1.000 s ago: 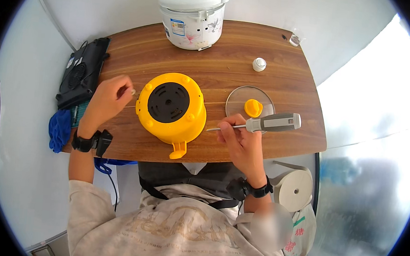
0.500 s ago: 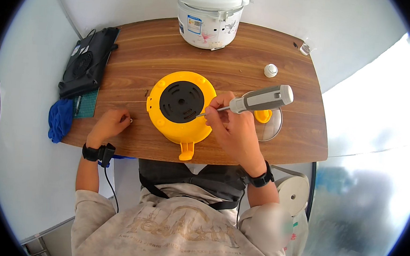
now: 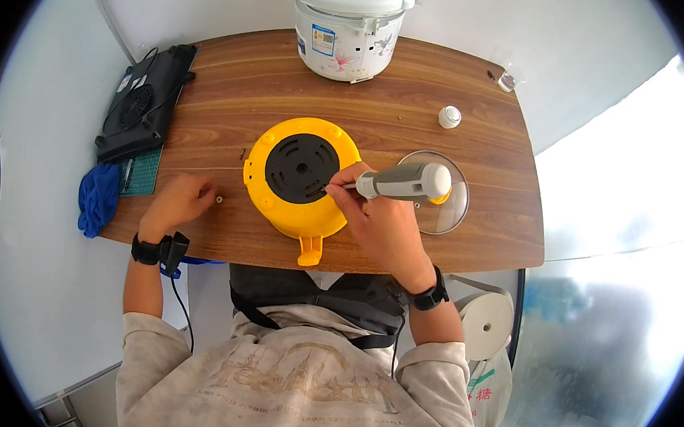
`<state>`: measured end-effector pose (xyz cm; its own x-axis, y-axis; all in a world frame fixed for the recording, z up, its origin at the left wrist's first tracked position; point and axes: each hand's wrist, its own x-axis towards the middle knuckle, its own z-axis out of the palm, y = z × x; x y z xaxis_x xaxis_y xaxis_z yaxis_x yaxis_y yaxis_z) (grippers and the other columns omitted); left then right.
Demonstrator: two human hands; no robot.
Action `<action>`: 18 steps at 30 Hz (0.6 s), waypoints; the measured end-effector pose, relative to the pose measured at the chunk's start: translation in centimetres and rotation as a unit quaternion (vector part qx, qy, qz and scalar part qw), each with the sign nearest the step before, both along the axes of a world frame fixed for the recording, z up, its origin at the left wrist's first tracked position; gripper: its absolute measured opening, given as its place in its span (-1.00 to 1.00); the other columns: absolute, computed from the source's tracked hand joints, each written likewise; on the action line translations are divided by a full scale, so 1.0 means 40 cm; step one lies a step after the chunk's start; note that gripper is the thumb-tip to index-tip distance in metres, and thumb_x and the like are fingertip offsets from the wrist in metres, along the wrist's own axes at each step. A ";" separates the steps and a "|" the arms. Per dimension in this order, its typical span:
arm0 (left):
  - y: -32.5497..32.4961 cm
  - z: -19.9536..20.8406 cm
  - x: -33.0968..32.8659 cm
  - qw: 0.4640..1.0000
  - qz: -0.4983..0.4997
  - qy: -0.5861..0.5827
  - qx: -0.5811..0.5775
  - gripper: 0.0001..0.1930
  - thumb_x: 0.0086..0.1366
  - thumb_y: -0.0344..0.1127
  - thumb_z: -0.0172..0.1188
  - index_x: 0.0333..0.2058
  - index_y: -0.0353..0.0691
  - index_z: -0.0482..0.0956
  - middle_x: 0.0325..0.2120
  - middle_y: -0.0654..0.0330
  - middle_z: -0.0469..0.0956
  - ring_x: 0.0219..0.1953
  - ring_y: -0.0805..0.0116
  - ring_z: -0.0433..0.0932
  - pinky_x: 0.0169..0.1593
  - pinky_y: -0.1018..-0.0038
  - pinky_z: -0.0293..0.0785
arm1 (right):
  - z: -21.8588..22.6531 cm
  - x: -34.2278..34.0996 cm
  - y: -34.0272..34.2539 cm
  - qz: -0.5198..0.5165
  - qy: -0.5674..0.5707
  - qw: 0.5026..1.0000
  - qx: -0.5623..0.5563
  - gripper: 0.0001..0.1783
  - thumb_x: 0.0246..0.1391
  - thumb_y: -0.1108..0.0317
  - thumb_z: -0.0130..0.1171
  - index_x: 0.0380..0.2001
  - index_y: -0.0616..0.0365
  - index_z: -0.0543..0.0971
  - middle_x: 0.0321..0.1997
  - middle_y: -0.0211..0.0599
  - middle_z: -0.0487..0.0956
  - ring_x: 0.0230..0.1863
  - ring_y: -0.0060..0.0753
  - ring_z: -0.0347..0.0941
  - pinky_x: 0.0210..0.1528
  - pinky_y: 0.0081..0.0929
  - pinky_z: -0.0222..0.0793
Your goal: The person uses a screwdriver to remove screws from the underside of a black induction cooktop, then wipes its surface with a blue cloth. They flip the cooktop over, move it aside, and proceed to unscrew the bottom of a yellow pot, removing its base plate to expose internal components.
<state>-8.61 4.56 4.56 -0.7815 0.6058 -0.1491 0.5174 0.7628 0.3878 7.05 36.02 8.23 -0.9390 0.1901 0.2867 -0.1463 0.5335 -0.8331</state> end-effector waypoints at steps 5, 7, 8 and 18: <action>0.096 0.086 0.049 0.987 -0.032 0.007 0.160 -0.88 0.25 -0.40 0.21 -0.27 -0.29 0.53 -0.40 0.03 0.56 -0.35 0.08 0.56 -0.28 0.33 0.47 | 0.007 -0.006 0.001 -0.012 -0.003 1.000 0.004 -0.89 0.13 0.41 0.35 -0.30 0.19 0.64 -0.45 -0.32 0.62 -0.50 -0.49 0.47 -0.41 -0.57 0.39; 0.126 0.106 0.063 0.976 -0.083 0.043 0.196 -0.87 0.24 -0.39 0.23 -0.26 -0.27 0.52 -0.33 0.08 0.53 -0.27 0.13 0.53 -0.22 0.34 0.47 | 0.007 -0.007 -0.001 -0.013 -0.003 1.000 -0.002 -0.88 0.11 0.41 0.37 -0.30 0.20 0.65 -0.45 -0.34 0.62 -0.50 -0.53 0.46 -0.40 -0.60 0.40; 0.142 0.111 0.071 0.969 -0.108 0.060 0.214 -0.86 0.24 -0.39 0.24 -0.26 -0.26 0.52 -0.29 0.10 0.51 -0.23 0.16 0.52 -0.19 0.35 0.47 | 0.008 -0.006 -0.001 -0.016 -0.012 1.000 -0.015 -0.88 0.11 0.41 0.37 -0.30 0.20 0.65 -0.44 -0.36 0.63 -0.49 -0.55 0.46 -0.39 -0.60 0.40; 0.274 0.128 0.112 0.946 -0.172 0.160 0.224 -0.68 0.26 -0.18 0.33 -0.09 -0.19 0.55 0.02 0.11 0.49 0.20 0.03 0.39 0.22 0.25 0.39 | -0.015 0.005 0.016 -0.007 -0.015 0.996 -0.087 -0.87 0.15 0.39 0.35 -0.28 0.19 0.65 -0.36 -0.44 0.64 -0.39 -0.65 0.50 -0.32 -0.65 0.43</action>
